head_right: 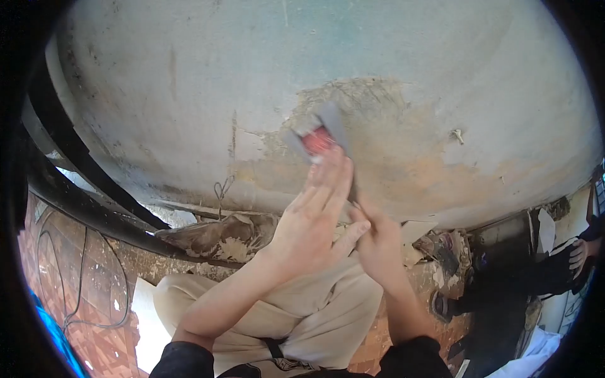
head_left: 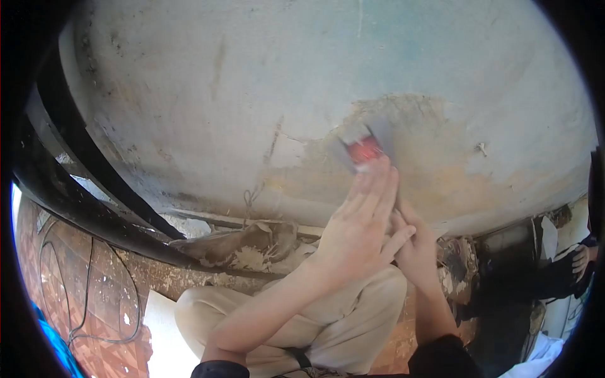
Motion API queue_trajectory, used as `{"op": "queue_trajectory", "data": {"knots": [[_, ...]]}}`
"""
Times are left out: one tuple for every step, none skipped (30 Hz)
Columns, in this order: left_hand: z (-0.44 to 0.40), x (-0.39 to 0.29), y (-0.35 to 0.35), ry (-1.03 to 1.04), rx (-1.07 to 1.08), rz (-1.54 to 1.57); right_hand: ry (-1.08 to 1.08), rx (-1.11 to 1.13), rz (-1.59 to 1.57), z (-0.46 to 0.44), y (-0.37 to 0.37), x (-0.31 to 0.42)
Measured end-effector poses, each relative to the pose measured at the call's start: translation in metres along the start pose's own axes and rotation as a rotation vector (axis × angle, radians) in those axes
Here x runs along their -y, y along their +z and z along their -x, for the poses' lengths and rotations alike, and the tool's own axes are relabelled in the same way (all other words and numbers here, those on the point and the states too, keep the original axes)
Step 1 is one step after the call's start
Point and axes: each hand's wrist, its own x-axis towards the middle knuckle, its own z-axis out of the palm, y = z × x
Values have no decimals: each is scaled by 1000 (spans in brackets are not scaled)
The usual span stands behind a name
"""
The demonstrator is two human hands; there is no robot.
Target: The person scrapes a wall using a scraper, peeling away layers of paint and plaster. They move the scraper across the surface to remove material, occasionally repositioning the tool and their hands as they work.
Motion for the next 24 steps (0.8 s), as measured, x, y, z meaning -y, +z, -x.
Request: {"op": "queue_trajectory", "data": {"knots": [[3,-3,4,-28,-9,19,8,-9,-1,0,0,3],[5,-4,5,-34,0,27,33,33,7,-2,1,9],[4,-2,3,-14,-11,47,44,79,16,-8,0,12],[7,-4,3,-3,-12,78,60,85,23,-1,-6,9],[14,-10,5,-17,11,95,142,70,-41,14,-11,3],[11,-8,6,3,13,69,172,39,-114,12,-8,1],[5,-6,6,18,1,42,140,34,-115,0,-1,5],[5,-5,5,21,-5,43,40,14,-107,-7,5,9],[7,-4,3,24,3,44,-47,-4,-101,-8,7,9],[5,-2,2,25,3,39,-48,5,-98,-9,4,7],[3,-1,2,15,2,43,7,23,-75,-5,0,6],[9,-7,2,-6,45,69,102,43,-49,13,-4,6],[6,-4,-1,11,62,64,95,35,-54,13,0,5],[-2,5,-4,47,36,33,-33,20,14,0,7,2],[-1,5,-1,31,1,40,-125,17,94,-2,8,-1],[4,3,3,-2,-21,57,-115,23,97,4,7,-5],[4,3,4,-15,-25,54,-53,44,44,6,8,-9],[1,6,2,-9,-11,53,1,69,-9,4,9,-10],[6,4,1,-10,31,69,24,78,-12,16,5,-10],[6,4,-3,12,65,73,111,89,-24,22,1,-8],[0,10,-8,42,49,45,156,89,-39,13,2,-7],[-2,9,-8,30,17,41,139,78,-40,3,6,-6],[1,4,-3,0,3,58,71,104,0,-2,11,-6],[3,5,-1,-7,6,66,-3,138,38,-6,14,-8]]}}
